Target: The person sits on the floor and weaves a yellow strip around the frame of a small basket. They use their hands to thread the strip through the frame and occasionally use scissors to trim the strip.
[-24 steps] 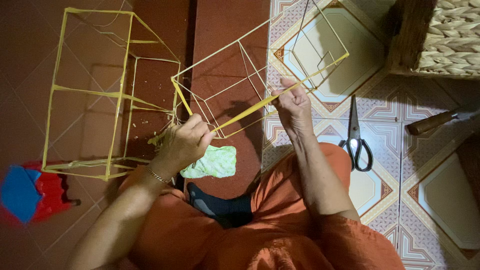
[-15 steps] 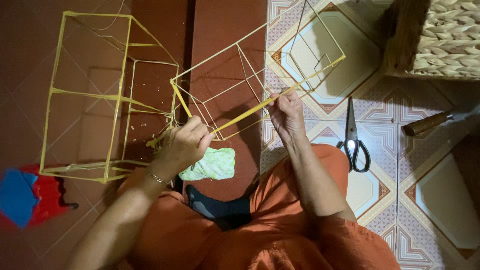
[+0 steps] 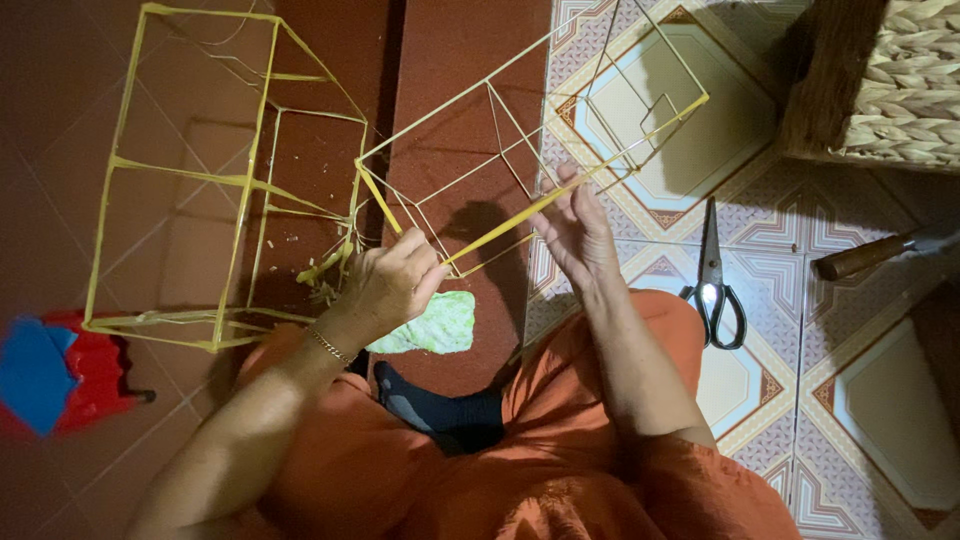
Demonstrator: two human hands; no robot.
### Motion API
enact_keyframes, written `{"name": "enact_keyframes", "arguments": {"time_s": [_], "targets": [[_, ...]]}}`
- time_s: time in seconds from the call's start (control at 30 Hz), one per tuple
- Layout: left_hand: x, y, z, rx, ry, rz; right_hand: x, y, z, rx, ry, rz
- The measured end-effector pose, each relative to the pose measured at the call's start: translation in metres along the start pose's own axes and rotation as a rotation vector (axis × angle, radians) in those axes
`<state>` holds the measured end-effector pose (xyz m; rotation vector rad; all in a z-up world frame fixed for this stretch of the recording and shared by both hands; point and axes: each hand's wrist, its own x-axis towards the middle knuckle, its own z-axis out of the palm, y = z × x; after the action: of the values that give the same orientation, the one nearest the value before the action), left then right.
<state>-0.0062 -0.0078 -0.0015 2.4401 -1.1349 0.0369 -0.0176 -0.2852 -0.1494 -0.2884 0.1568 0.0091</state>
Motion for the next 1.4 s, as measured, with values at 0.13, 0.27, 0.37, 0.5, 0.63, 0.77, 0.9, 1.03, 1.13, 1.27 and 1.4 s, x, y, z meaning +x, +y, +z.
{"name": "enact_keyframes", "arguments": {"time_s": [0.13, 0.27, 0.37, 0.5, 0.63, 0.77, 0.9, 1.03, 1.13, 1.27, 1.4], "targets": [[0.000, 0.000, 0.000, 0.012, 0.017, -0.006, -0.005, 0.003, 0.015, 0.113, -0.041, 0.191], [0.002, 0.000, 0.001, -0.029, -0.038, -0.045, -0.003, 0.001, 0.021, 0.090, -0.222, 0.164], [0.001, 0.000, 0.000, -0.012, -0.002, -0.014, 0.003, 0.000, 0.016, 0.032, -0.242, 0.098], [0.001, 0.001, -0.001, -0.034, -0.003, -0.020, 0.005, -0.001, 0.002, -0.057, -0.147, 0.060], [0.002, 0.001, -0.002, -0.042, -0.012, -0.024, 0.005, -0.001, -0.007, -0.187, -0.102, -0.042], [0.001, 0.001, -0.002, -0.014, -0.004, -0.011, 0.002, -0.001, -0.009, -0.414, -0.056, -0.236], [-0.001, 0.000, 0.000, -0.005, 0.008, -0.022, -0.002, 0.004, -0.006, -0.478, -0.030, -0.301], [0.000, 0.001, 0.002, -0.044, 0.012, -0.037, -0.004, 0.007, 0.001, -0.462, 0.029, -0.259], [0.001, -0.001, 0.001, -0.046, 0.031, -0.028, -0.004, 0.012, 0.005, -0.457, 0.036, -0.227], [0.001, 0.001, 0.001, -0.047, 0.041, -0.017, -0.008, 0.015, 0.002, -0.455, 0.010, -0.181], [0.002, 0.002, -0.002, -0.066, 0.045, -0.016, -0.010, 0.023, -0.001, -0.466, -0.012, -0.135]]}}
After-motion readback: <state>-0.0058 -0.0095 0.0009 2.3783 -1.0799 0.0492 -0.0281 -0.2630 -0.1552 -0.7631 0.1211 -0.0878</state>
